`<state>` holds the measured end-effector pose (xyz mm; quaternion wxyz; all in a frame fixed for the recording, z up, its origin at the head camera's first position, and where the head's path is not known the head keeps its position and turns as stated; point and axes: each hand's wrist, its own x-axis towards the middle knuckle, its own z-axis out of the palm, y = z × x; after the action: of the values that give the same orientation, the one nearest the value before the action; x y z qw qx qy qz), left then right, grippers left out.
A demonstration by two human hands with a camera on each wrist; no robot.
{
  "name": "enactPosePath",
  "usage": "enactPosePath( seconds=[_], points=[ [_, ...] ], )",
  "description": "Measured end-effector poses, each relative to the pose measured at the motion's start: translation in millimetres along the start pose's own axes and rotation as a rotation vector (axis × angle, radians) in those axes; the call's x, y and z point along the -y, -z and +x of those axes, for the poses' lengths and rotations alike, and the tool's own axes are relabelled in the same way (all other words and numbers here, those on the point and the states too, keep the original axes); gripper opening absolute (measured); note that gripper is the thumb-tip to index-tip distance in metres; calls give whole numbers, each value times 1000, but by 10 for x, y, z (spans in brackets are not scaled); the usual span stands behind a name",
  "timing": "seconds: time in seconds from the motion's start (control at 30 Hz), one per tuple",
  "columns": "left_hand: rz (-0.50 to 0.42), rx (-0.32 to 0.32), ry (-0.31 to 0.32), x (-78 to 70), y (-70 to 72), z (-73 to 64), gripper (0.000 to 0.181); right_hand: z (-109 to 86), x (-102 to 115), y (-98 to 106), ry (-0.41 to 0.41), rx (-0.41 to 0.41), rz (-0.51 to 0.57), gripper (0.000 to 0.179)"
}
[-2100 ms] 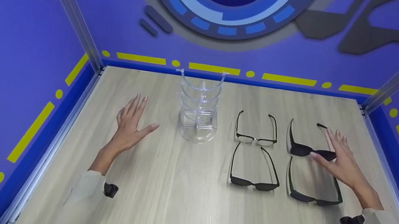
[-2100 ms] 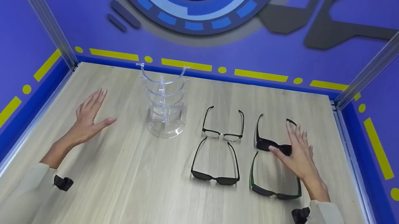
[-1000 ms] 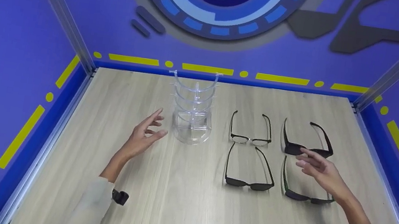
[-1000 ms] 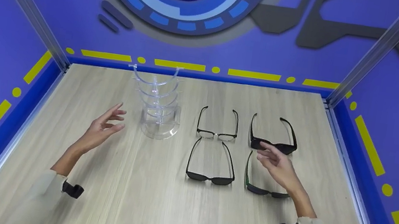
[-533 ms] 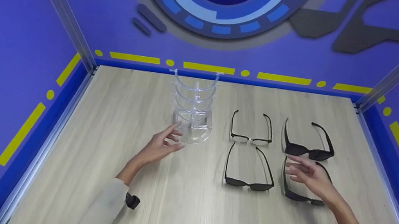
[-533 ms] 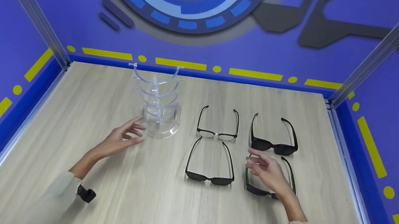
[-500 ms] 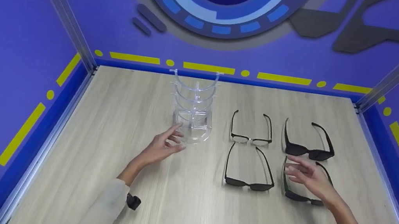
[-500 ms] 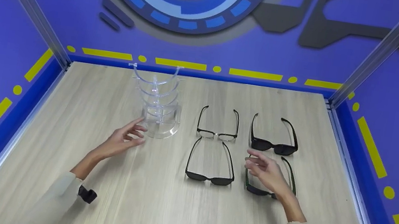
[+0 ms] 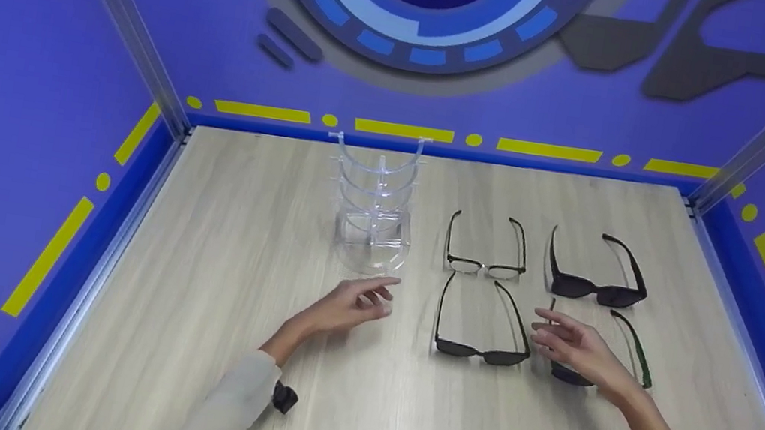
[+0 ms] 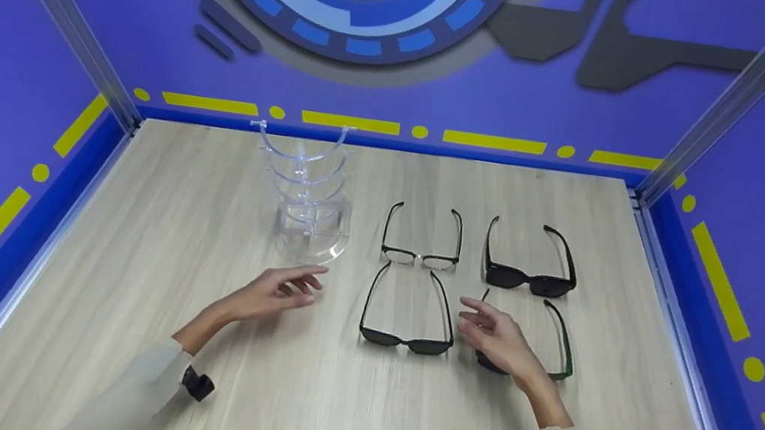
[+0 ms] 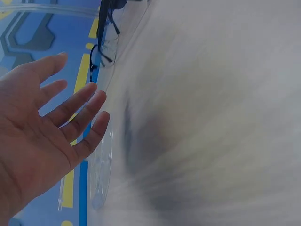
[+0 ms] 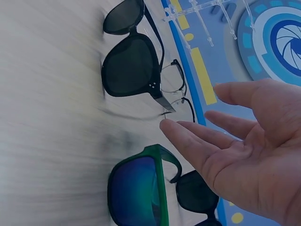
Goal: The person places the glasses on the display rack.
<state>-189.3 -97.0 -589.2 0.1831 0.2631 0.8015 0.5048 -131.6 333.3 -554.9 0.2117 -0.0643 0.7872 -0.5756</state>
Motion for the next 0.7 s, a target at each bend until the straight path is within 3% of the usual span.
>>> enactPosePath(
  seconds=[0.33,0.7],
  points=[
    [-33,100,-7,-83,-314,195,58,39,-25,-76,-19,20,-25,64],
    [-101,114,14,-90,-590,330,62,29,-54,-154,2,20,-46,61]
  ],
)
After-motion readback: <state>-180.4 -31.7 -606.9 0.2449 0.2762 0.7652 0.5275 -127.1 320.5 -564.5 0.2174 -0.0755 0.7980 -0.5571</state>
